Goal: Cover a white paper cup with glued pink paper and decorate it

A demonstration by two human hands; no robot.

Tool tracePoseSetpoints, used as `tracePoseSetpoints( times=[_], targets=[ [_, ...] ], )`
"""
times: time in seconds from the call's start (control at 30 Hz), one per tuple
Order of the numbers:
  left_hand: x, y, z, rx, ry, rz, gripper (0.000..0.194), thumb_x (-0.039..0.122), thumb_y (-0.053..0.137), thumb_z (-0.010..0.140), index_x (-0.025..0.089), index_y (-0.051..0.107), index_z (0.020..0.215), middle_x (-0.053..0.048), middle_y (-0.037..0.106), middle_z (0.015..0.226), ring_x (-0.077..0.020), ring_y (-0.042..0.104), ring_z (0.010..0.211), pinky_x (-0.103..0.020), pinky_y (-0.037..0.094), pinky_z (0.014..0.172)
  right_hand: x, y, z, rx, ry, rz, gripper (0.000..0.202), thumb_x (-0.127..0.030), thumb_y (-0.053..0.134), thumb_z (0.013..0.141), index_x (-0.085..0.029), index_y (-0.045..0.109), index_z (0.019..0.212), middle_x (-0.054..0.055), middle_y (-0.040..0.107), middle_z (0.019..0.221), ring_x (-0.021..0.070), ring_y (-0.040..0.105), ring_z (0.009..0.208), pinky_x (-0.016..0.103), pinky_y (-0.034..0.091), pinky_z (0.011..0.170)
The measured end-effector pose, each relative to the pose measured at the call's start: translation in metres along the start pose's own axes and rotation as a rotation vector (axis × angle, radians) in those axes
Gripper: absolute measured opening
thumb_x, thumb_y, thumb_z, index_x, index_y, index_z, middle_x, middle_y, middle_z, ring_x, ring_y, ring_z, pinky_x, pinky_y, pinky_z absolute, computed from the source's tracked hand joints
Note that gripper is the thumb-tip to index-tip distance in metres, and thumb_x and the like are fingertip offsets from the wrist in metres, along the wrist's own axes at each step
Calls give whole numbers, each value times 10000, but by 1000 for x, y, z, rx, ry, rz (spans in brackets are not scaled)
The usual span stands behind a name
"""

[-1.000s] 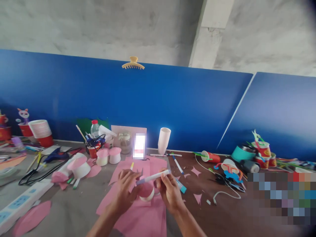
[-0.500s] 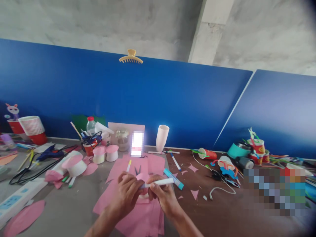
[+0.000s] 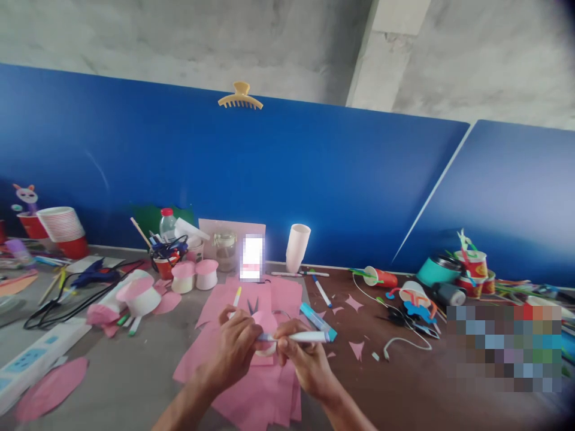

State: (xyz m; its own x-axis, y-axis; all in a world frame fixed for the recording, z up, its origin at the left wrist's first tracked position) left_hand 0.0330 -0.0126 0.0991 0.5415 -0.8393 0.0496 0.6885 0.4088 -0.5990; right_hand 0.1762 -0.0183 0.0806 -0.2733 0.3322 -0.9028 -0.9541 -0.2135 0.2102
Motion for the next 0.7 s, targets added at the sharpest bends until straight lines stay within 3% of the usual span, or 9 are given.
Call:
tracePoseSetpoints(
  times=[0.37,0.7],
  targets=[
    [2,-1,0,24,6,-27,353,236,296,1053,204,544,804,5,574,648,-171,507,644,-373,364,798,-8,-2,-3,-5,-17,-27,360,-577,750,829,-219,726,801,-31,555,570,108,465,463,245,378,483],
    [1,2,5,-33,-43,-185,538,420,145,1082,205,529,773,-1,578,626,-168,524,598,-362,370,760,-12,-4,-2,-39,-50,-78,387,-590,721,851,-209,751,789,-34,512,548,117,468,480,252,410,502]
  ],
)
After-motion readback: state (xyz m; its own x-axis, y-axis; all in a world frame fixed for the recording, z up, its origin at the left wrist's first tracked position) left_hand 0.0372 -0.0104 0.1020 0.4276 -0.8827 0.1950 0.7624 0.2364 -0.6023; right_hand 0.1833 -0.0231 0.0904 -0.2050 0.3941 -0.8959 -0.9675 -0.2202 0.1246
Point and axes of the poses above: each hand's wrist, its own z-axis towards the middle knuckle, its own y-axis out of the palm, x = y × z, the point moved 6 cm from there along z, towards the middle knuckle
